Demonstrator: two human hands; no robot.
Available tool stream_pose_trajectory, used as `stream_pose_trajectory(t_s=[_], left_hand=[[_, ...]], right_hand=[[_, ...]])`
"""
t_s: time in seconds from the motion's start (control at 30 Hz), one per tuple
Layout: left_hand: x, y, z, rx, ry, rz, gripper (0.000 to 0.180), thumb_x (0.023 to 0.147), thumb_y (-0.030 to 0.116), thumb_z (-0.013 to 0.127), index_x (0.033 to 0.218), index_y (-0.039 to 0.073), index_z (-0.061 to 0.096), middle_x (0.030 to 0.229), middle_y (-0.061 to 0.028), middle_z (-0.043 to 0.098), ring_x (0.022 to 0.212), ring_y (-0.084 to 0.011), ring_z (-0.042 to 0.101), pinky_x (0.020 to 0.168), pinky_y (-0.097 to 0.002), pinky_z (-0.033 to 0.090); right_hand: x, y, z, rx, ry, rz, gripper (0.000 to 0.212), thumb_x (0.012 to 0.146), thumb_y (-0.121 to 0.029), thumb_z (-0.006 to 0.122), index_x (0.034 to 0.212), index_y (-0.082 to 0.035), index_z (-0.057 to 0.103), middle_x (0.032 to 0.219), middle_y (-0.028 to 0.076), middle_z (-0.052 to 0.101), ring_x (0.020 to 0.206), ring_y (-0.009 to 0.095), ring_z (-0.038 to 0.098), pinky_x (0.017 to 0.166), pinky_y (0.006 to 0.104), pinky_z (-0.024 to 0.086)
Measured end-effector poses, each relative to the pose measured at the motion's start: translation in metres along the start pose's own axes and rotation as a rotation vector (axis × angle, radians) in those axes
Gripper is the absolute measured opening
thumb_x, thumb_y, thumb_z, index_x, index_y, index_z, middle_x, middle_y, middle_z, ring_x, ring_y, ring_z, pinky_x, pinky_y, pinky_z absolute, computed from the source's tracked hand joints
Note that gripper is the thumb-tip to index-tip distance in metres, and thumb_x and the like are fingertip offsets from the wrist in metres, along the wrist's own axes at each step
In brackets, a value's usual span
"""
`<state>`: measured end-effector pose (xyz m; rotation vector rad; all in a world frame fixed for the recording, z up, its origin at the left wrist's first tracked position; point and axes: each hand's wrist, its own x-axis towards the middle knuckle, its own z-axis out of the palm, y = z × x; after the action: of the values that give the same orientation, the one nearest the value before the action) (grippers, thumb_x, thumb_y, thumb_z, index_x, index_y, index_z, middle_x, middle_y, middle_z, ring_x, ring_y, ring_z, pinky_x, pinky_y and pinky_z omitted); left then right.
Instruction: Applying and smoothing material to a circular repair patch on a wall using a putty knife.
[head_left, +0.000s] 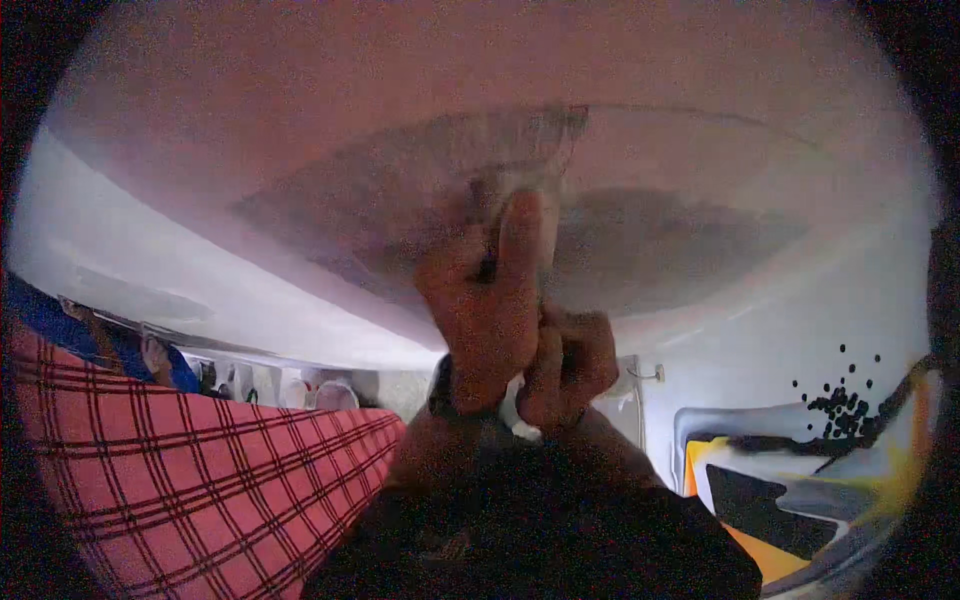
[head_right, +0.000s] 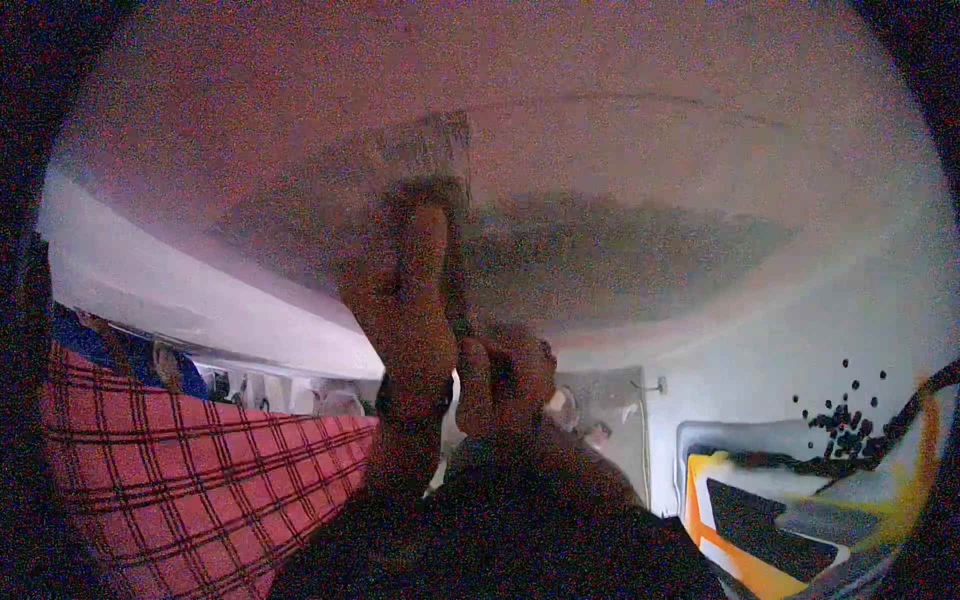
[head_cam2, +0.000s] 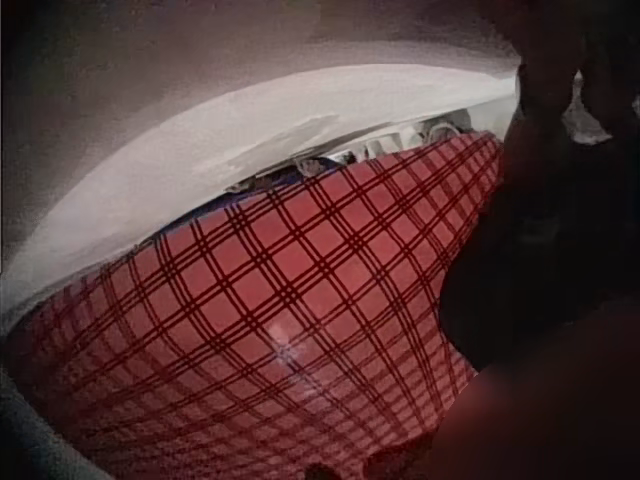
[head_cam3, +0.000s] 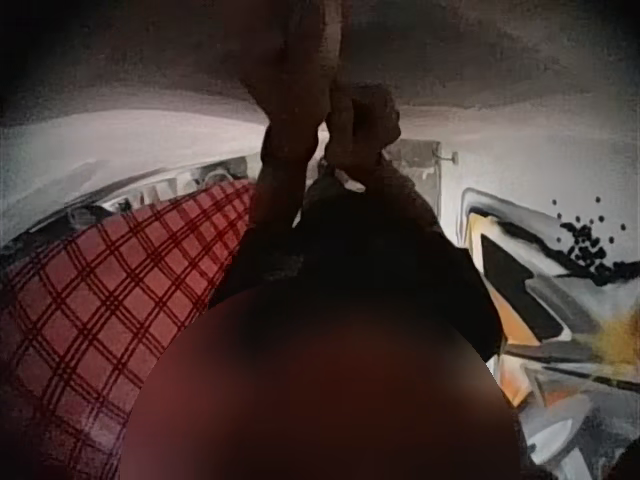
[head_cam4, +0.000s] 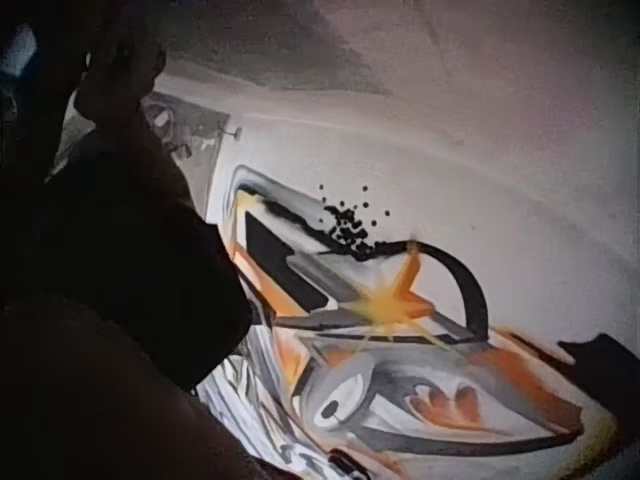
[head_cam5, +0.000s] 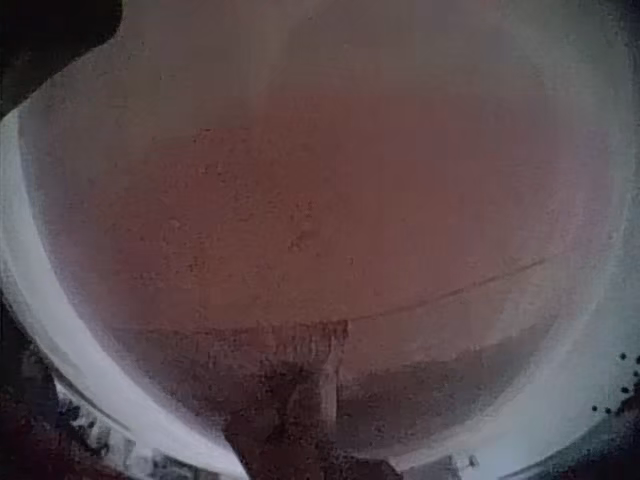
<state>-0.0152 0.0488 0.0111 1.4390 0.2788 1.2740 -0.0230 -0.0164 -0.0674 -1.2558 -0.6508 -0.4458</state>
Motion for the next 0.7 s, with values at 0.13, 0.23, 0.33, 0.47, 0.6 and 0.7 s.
stream_pose_trajectory(t_s=[0.13,0.23,0.33,0.47,0.6,0.7], left_hand=[[0.006,-0.003,0.000,0.081,-0.015,0.015,0.035,0.086,0.016,0.065,0.058,0.002,0.050,0.057,0.0054,0.046,0.056,-0.0033,0.037,0.046,-0.0233,0.029],[0.001,-0.004,0.003,0.025,0.060,0.016,0.031,0.087,0.015,0.063,0.061,0.001,0.053,0.059,0.0035,0.050,0.058,-0.0037,0.040,0.049,-0.0223,0.032],[0.001,0.003,0.001,-0.094,0.020,-0.144,0.026,0.086,0.012,0.063,0.063,0.001,0.057,0.061,0.0008,0.053,0.060,-0.0046,0.043,0.052,-0.0227,0.036],[-0.001,-0.012,-0.005,-0.018,-0.025,-0.034,0.012,0.084,0.009,0.065,0.079,0.000,0.060,0.076,-0.0023,0.058,0.070,-0.0082,0.050,0.060,-0.0248,0.043],[0.008,0.026,-0.002,0.087,-0.030,-0.357,0.020,0.083,0.010,0.066,0.099,0.000,0.061,0.090,-0.0050,0.063,0.078,-0.0117,0.055,0.066,-0.0265,0.047],[0.000,0.010,0.007,0.001,0.080,-0.054,0.020,0.085,0.007,0.064,0.066,0.000,0.059,0.065,0.0041,0.055,0.060,-0.0028,0.044,0.051,-0.0217,0.036]], right_hand=[[-0.002,0.002,-0.015,-0.261,-0.150,0.046,0.020,0.089,-0.011,0.051,0.082,0.007,0.054,0.072,0.015,0.058,0.061,0.013,0.052,0.056,0.0267,0.042],[0.011,-0.007,-0.003,-0.056,-0.052,-0.095,0.020,0.090,-0.011,0.051,0.082,0.007,0.053,0.074,0.015,0.058,0.061,0.013,0.052,0.055,0.0265,0.042],[0.007,-0.007,0.002,-0.008,0.055,-0.019,0.021,0.089,-0.011,0.051,0.082,0.008,0.053,0.076,0.017,0.060,0.062,0.015,0.054,0.055,0.0271,0.042],[0.000,-0.013,-0.006,-0.150,-0.020,0.074,0.018,0.088,-0.010,0.051,0.082,0.007,0.052,0.076,0.018,0.060,0.062,0.015,0.054,0.055,0.0275,0.043],[0.011,-0.008,0.006,-0.028,0.078,-0.075,0.016,0.089,-0.008,0.048,0.081,0.006,0.048,0.072,0.017,0.061,0.060,0.014,0.054,0.055,0.0268,0.042],[0.009,-0.012,-0.003,0.005,-0.056,-0.027,0.016,0.090,-0.008,0.046,0.081,0.005,0.047,0.072,0.017,0.061,0.060,0.013,0.053,0.054,0.0262,0.041]])
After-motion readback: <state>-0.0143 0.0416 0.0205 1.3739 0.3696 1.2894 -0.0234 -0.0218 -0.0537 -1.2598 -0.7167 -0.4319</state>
